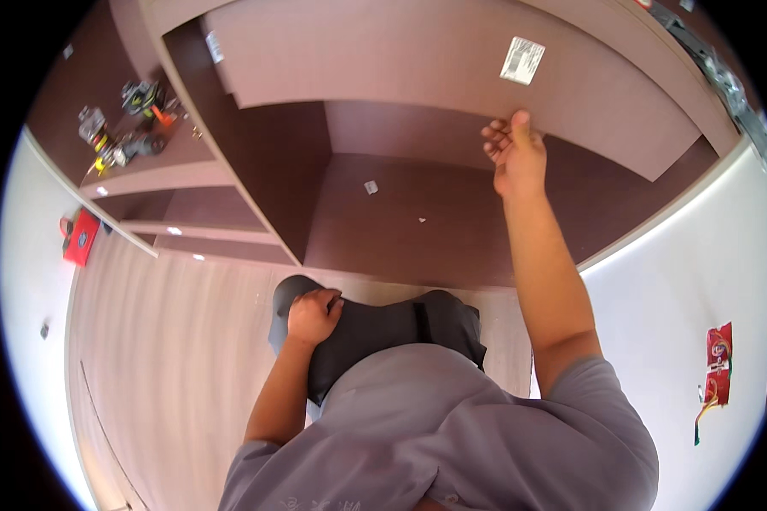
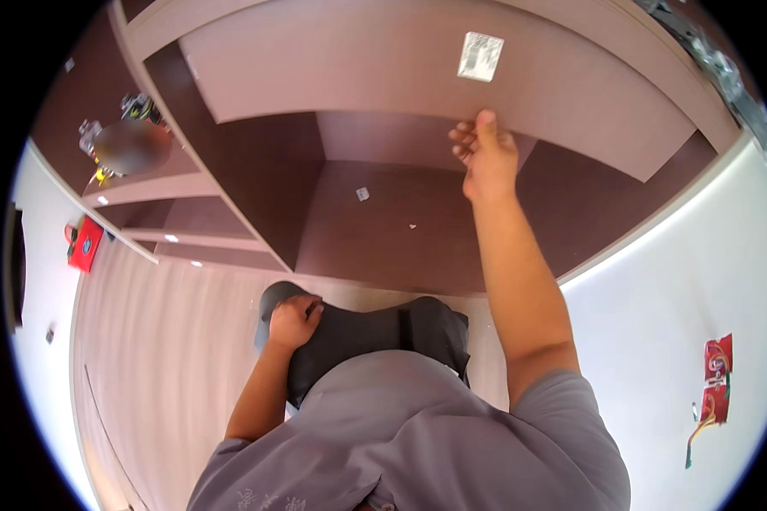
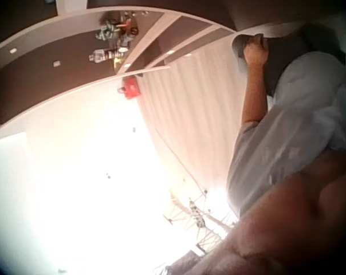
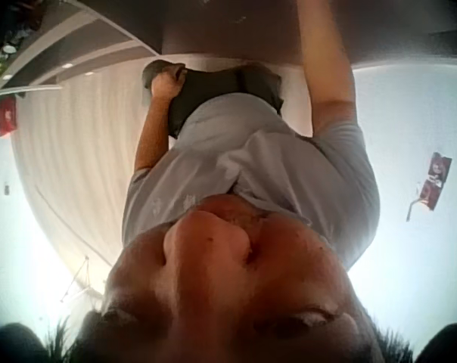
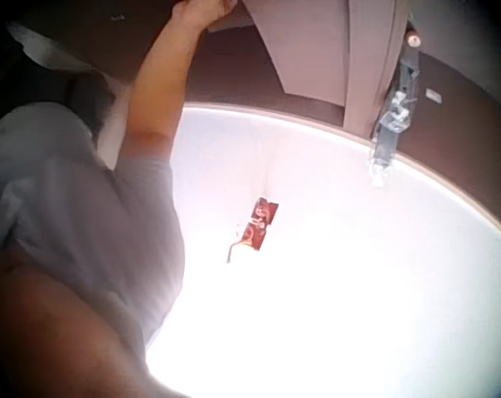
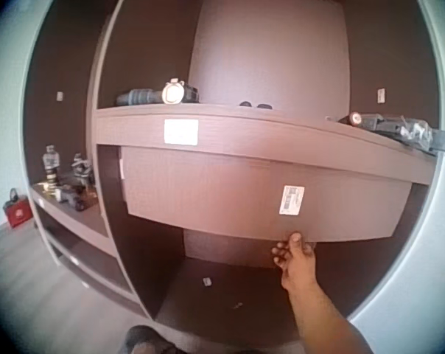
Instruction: The person uses an impact driver to secure metal slides to the inside of a wooden cabinet, then picks up a drawer and slides it into the frame. The person also handles a white plastic frame and small screws.
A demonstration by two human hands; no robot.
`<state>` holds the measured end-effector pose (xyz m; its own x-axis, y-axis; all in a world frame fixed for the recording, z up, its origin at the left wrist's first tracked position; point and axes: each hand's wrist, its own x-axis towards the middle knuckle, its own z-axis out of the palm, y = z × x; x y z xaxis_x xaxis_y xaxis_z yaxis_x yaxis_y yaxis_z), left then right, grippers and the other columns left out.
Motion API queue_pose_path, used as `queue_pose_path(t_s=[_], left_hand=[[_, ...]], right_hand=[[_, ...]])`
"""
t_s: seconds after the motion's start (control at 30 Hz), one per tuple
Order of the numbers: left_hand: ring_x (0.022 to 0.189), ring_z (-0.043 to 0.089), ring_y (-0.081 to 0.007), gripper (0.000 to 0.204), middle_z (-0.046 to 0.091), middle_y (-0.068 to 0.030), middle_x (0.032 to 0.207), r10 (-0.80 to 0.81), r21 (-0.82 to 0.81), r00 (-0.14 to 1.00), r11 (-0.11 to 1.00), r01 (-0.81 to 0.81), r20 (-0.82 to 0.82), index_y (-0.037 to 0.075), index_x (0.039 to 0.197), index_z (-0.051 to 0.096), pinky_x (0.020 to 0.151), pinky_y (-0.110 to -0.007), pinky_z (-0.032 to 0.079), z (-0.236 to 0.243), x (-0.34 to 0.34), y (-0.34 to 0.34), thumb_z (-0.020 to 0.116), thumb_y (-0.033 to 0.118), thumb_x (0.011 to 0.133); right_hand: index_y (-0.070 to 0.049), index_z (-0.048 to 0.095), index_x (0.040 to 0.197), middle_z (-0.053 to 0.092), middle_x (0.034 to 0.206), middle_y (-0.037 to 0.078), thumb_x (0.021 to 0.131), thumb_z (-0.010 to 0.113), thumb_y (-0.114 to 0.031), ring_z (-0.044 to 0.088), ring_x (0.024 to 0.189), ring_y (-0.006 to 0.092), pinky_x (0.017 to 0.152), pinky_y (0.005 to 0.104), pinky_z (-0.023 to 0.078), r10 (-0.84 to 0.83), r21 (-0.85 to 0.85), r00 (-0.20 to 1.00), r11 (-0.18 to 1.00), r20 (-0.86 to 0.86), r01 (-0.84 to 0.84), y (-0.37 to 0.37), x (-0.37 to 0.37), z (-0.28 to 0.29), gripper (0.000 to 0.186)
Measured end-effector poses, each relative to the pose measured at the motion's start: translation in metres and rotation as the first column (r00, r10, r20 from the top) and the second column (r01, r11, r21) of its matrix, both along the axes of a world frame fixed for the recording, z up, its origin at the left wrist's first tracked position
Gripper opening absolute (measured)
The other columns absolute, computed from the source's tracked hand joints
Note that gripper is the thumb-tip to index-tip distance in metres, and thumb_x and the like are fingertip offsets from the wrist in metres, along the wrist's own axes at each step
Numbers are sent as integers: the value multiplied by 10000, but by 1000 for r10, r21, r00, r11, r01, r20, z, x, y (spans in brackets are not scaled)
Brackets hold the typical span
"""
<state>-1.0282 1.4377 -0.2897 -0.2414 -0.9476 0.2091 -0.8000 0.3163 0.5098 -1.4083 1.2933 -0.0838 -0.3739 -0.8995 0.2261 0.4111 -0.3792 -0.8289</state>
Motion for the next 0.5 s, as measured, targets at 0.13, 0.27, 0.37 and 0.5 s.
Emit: queue_pose_path(t_s=[0.13,0.27,0.37,0.5], left_hand=[[898,706,-294,192,751,-70,920,25,-5,999,1000,-25,-38,103,1017,744,841,-439,525,-2,8,1,698,224,875],[916,706,-289,195,749,-78,923,80,33,990,996,-77,-116,105,1017,746,860,-429,526,1,10,6,698,232,876],[877,706,-334,192,745,-119,938,54,-16,991,998,-56,-121,79,1007,749,809,-443,559,4,12,11,705,195,861],[884,700,-345,194,741,-127,937,60,-29,982,997,-66,-177,76,1002,748,806,-449,556,5,18,17,703,200,859]], right_hand=[[-121,597,988,664,874,22,986,664,-493,648,770,159,667,308,474,159,235,983,963,-91,-133,-7,15,-5,378],[-123,603,988,651,854,19,1003,639,-475,632,767,163,678,303,461,231,334,967,924,-106,-185,-1,26,-24,355],[-123,606,983,651,855,20,1015,627,-448,625,765,165,681,306,461,284,319,951,918,-118,-235,1,31,-32,328],[-112,606,972,658,855,28,1025,621,-391,634,758,157,677,294,471,355,412,911,877,-209,-247,8,36,-47,284]])
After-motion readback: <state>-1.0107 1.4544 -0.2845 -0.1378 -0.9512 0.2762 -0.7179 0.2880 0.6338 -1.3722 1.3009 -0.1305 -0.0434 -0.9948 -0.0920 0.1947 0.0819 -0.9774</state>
